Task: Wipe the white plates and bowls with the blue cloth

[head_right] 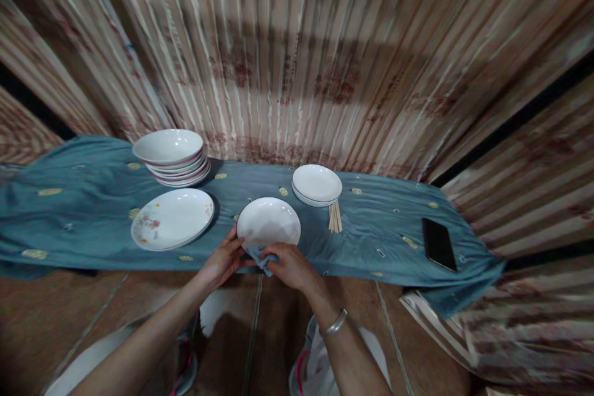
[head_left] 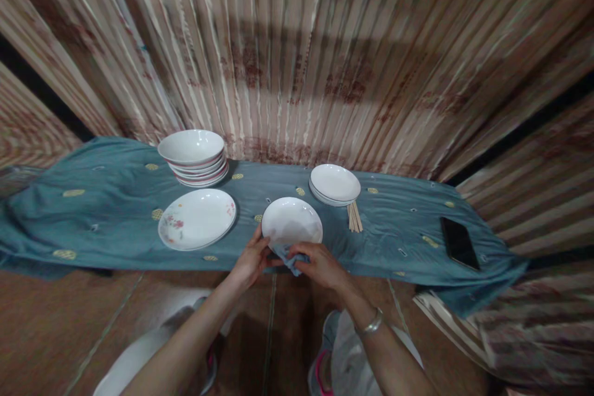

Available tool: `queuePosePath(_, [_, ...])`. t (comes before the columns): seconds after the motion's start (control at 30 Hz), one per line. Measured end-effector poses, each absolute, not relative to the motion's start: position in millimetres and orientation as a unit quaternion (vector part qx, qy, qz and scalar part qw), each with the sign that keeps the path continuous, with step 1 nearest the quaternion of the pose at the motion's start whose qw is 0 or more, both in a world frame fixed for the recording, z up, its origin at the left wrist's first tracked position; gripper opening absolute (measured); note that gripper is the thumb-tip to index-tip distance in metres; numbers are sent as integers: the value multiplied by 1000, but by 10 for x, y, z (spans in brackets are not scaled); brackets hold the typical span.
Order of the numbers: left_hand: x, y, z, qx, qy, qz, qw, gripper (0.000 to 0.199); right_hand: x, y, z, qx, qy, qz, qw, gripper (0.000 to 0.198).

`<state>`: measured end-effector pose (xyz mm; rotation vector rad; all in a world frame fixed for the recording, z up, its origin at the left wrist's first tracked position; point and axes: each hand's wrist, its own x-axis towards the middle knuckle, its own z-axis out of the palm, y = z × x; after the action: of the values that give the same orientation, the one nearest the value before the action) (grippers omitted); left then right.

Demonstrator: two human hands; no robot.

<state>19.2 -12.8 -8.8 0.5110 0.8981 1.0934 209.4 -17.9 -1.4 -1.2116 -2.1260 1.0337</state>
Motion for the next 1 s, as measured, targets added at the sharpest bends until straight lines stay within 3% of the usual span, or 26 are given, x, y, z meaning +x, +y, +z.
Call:
queuePosePath(0.43, [214,-108,-25,224,431,491,723,70,2580,-118,-152,-528,-773,252,245,33])
queuePosePath(0.8, [225,-127,-76,233,435,498,713,71,2133,-218,-89,-433,-809,319,239,25])
queuePosePath(1.0, [250,-134,-110,235,438,507,705,70,1881,-113,-84,-381,-818,342,263,35])
